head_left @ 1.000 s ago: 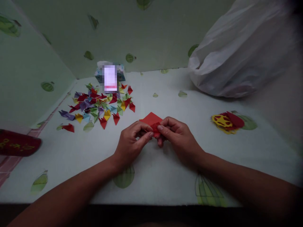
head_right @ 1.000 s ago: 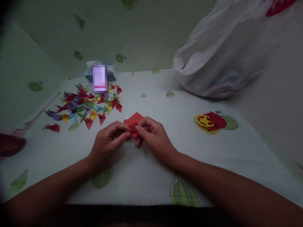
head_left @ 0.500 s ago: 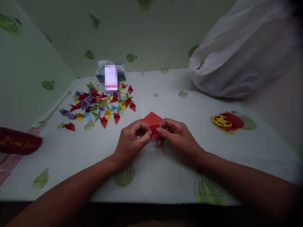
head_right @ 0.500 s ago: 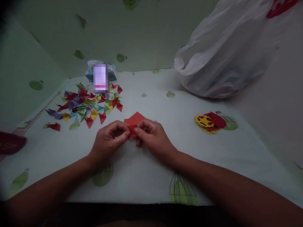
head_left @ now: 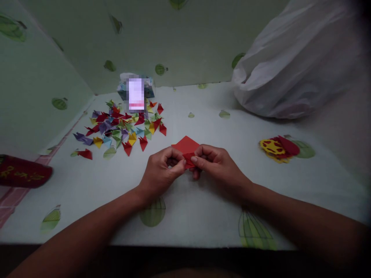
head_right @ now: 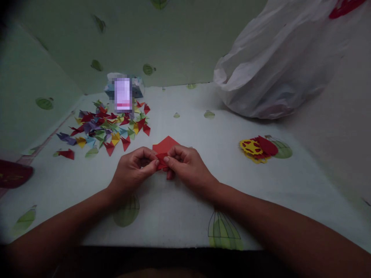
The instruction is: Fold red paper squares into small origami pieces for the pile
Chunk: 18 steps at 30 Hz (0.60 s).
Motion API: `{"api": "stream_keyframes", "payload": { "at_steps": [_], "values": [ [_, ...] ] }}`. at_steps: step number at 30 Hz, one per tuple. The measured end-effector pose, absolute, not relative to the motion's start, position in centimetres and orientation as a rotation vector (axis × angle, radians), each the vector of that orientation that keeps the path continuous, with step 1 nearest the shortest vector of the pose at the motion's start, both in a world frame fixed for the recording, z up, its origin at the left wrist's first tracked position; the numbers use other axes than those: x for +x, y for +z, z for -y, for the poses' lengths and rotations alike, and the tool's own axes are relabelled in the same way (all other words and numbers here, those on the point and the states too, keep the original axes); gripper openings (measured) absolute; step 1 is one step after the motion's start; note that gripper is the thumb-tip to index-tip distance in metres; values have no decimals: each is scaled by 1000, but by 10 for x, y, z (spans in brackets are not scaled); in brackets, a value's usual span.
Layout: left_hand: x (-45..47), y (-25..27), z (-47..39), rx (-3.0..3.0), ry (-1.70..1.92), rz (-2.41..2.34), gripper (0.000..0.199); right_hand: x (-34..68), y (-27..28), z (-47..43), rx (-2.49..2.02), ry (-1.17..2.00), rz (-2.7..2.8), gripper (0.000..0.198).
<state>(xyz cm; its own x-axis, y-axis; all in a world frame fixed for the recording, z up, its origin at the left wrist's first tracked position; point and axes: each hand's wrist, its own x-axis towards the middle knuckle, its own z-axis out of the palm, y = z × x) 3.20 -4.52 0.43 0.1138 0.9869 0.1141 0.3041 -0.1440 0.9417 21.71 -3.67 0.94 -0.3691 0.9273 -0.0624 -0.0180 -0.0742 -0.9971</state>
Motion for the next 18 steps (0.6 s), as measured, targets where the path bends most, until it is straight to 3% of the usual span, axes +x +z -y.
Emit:
{"api": "stream_keyframes", "payload": {
  "at_steps": [18],
  "values": [
    [32,4,44,1595,1062,-1303,11,217,3,32,-1048,1660,1405,24]
  ]
}}
